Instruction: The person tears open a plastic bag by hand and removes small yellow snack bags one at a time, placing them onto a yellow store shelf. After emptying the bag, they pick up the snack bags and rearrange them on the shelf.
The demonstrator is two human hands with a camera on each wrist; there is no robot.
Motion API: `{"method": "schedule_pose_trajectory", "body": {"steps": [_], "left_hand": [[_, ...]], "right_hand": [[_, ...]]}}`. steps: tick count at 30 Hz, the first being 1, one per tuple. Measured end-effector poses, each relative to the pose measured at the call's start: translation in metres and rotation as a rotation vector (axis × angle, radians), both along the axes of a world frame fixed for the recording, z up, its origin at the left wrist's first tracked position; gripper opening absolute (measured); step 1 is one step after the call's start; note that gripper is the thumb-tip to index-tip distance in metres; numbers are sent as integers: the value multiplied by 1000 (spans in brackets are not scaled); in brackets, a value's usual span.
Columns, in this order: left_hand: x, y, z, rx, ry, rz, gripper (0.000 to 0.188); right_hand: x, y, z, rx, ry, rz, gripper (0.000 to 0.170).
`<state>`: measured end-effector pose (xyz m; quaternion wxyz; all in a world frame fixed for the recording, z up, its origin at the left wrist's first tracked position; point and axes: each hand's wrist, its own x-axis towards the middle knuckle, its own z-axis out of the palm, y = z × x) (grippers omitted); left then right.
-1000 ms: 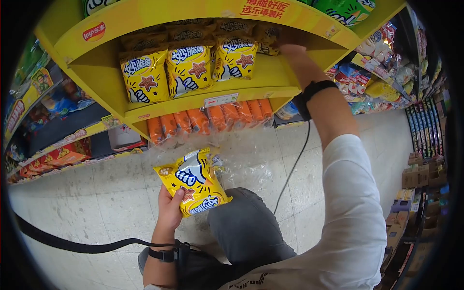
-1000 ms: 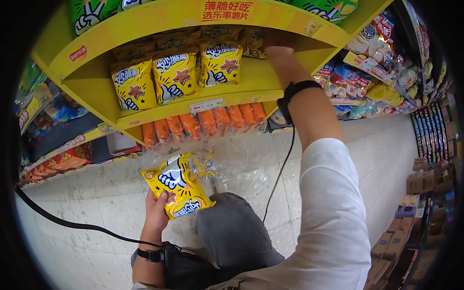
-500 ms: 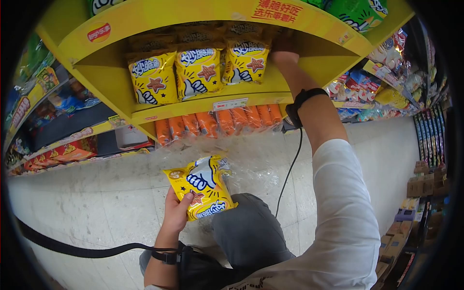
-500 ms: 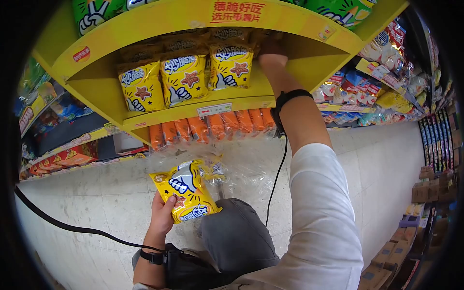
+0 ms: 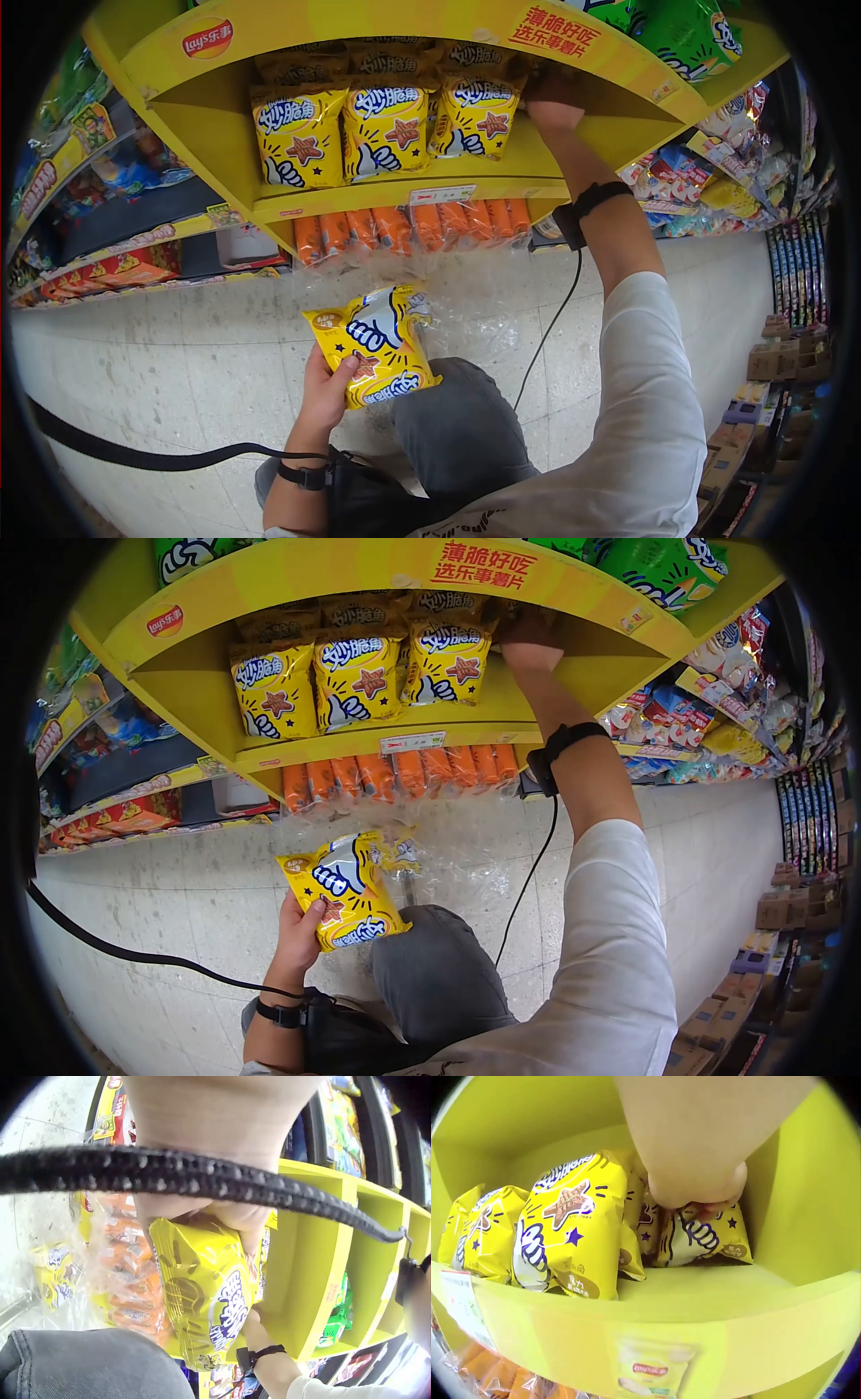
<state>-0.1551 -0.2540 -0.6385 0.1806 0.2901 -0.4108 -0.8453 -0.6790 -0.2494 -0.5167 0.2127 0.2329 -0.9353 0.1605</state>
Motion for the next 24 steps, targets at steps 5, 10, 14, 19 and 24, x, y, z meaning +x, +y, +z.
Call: {"method": "schedule_pose_trajectory", "body": {"steps": [5, 10, 14, 19, 24], "left_hand": [[0, 2, -1, 18, -12, -31, 37], [1, 3, 2, -9, -4, -26, 37], [0, 0, -4, -64, 15, 3, 37], [-10, 0, 0, -33, 18, 101, 37], [-16, 2, 1, -202, 30, 48, 43]], "right_hand": [[-68, -12, -49, 67, 83, 265, 30], [-112, 5, -69, 271, 203, 514, 34], [24, 54, -35, -757, 43, 309, 17], [222, 95, -29, -210, -752, 718, 39], [318, 93, -59, -9, -1004, 791, 58]]}}
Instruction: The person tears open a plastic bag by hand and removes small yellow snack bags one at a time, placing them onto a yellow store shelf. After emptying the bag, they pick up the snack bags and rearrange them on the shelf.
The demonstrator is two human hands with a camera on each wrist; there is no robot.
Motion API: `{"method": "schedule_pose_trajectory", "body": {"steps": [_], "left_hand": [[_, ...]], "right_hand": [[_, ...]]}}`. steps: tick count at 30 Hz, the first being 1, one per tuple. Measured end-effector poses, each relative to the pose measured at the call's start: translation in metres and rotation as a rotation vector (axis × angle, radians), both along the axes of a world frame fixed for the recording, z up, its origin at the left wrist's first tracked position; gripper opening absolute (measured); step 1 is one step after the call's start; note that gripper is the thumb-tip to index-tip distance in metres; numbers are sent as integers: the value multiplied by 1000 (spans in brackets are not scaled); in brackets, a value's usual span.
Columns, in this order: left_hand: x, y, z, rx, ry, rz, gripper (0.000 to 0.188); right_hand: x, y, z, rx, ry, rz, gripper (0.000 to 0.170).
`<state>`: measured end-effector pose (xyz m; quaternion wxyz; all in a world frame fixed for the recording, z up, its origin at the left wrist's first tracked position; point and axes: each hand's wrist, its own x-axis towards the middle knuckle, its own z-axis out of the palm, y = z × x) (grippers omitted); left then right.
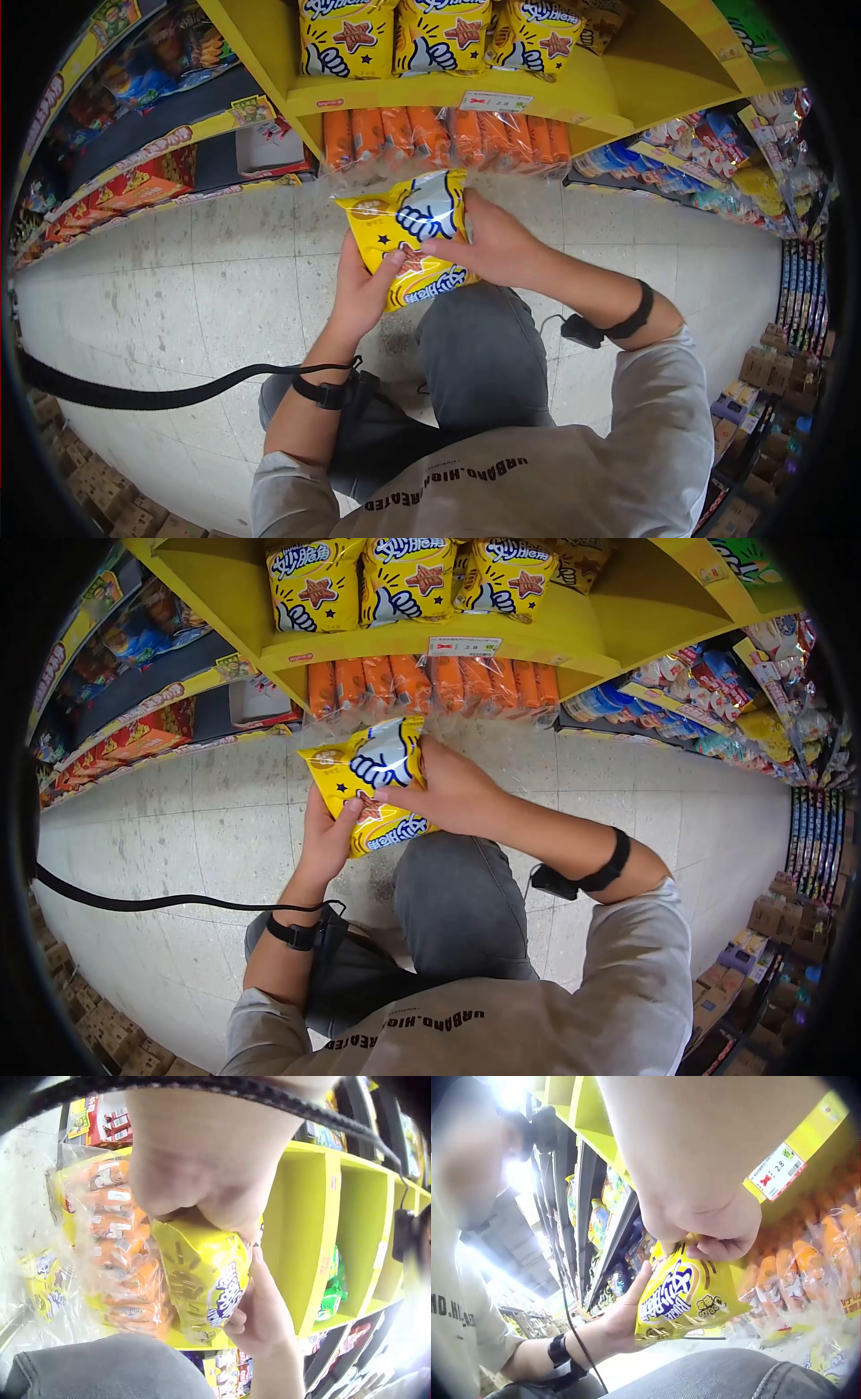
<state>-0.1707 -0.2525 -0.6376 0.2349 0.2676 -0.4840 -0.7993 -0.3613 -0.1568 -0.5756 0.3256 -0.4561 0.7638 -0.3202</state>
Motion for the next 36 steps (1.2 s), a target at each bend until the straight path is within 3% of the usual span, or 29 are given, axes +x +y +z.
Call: {"method": "schedule_pose_trajectory", "body": {"steps": [1, 2, 4, 5, 7, 8, 9, 10, 11, 14, 18, 20, 21, 23, 24, 26, 28, 31, 34, 36], "left_hand": [[0, 0, -2, 0, 8, -5, 50], [0, 1, -3, -2, 16, -10, 50], [3, 1, -5, -73, 25, -29, 61], [7, -1, -9, -38, 89, -84, 75], [14, -5, -26, -72, 79, -74, 96], [15, -15, -17, -171, 88, -70, 103], [15, -21, -14, -177, 92, -21, 106], [19, -28, -8, -267, 90, -28, 111], [21, -29, -12, -408, 124, -40, 114], [24, -19, 17, -494, -7, -242, 106], [25, -19, 21, -483, -199, -300, 90], [25, -18, 12, -575, -242, -49, 74], [25, -18, 11, -576, -238, -49, 74], [26, -21, 16, -376, -177, 89, 74], [26, -19, 19, -371, -168, 83, 74], [26, -15, 19, -488, -78, 99, 74], [24, -11, 10, -573, -91, -47, 74], [23, -3, 16, -494, -69, -117, 75], [16, 6, 6, -434, 56, -157, 81], [7, 13, 31, -517, 108, -193, 80]], "right_hand": [[4, -2, -1, 52, -163, -29, 57], [3, 0, -5, 49, -155, -35, 57], [0, -1, -13, -110, -399, -88, 52], [-1, 1, -6, -161, -380, -96, 49], [-10, 4, 10, -134, -226, -28, 49], [-23, 12, 10, -16, 89, 52, 50], [-21, 10, 25, -76, 358, 137, 53], [-15, 4, 44, -14, 469, 211, 55], [-9, 0, 46, -109, 630, 296, 56], [18, -14, 63, -14, 492, 392, 60], [33, -14, 59, -110, 591, 436, 67], [38, -8, 52, -200, 380, 12, 74], [35, 2, 40, -200, 384, 11, 74], [25, 20, 11, -128, -85, -209, 69], [27, 24, 6, -124, -76, -216, 69], [40, 26, 7, 95, -968, -353, 61], [41, 17, 9, 37, -1233, -321, 61], [47, 17, 11, -154, -1227, -387, 50], [51, 22, 23, -200, -1235, -560, 70], [38, 26, 19, -322, -1112, -606, 83]]}}
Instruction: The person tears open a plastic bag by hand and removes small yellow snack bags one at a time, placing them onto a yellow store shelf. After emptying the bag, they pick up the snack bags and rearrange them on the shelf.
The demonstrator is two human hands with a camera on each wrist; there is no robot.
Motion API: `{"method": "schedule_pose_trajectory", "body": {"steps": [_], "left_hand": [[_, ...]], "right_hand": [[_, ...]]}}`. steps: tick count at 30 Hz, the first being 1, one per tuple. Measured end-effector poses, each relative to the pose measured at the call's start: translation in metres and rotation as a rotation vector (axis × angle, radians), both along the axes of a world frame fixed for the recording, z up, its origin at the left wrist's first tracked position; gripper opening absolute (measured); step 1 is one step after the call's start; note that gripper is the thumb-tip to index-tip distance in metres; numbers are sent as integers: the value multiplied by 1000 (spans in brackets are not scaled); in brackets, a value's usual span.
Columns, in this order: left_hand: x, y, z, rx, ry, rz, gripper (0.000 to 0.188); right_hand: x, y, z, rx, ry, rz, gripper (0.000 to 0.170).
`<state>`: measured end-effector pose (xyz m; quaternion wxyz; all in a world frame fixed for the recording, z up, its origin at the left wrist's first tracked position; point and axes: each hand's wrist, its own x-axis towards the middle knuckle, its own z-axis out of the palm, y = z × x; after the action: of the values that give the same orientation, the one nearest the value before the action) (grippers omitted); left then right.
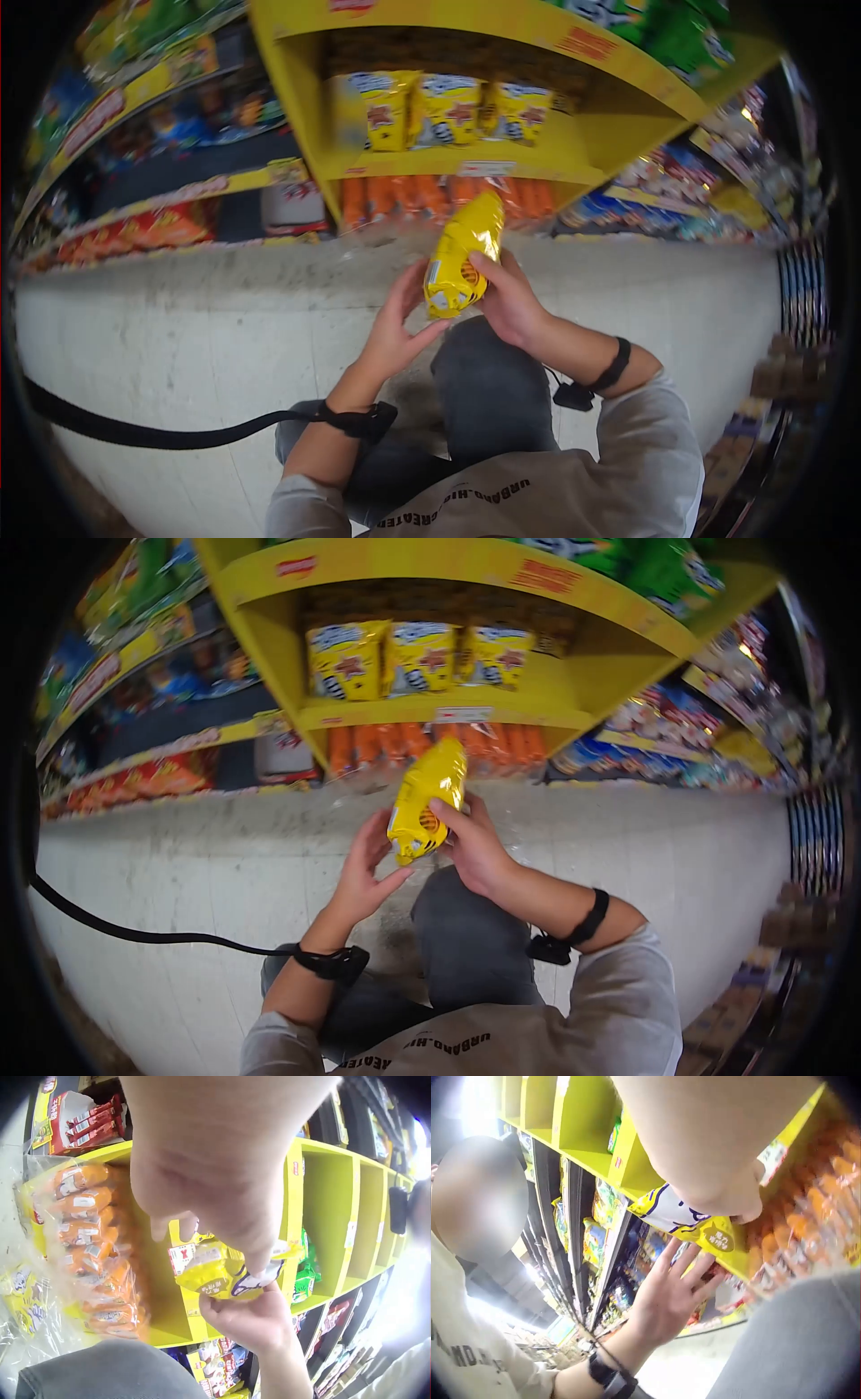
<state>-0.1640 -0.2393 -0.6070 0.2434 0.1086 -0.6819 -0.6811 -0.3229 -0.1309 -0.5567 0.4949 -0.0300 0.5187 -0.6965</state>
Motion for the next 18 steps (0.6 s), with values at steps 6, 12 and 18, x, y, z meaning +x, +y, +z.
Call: {"method": "schedule_pose_trajectory", "body": {"steps": [6, 12, 18], "left_hand": [[8, -11, -7, 0, -18, 6, 68], [16, -15, -17, 40, -134, 53, 47], [31, -18, -47, -52, -5, 136, 38]], "right_hand": [[-109, -8, 51, -22, 1072, -544, 74], [-284, -24, 40, 705, 2082, -954, 86], [-375, -2, -6, 936, 2265, -121, 49]]}}
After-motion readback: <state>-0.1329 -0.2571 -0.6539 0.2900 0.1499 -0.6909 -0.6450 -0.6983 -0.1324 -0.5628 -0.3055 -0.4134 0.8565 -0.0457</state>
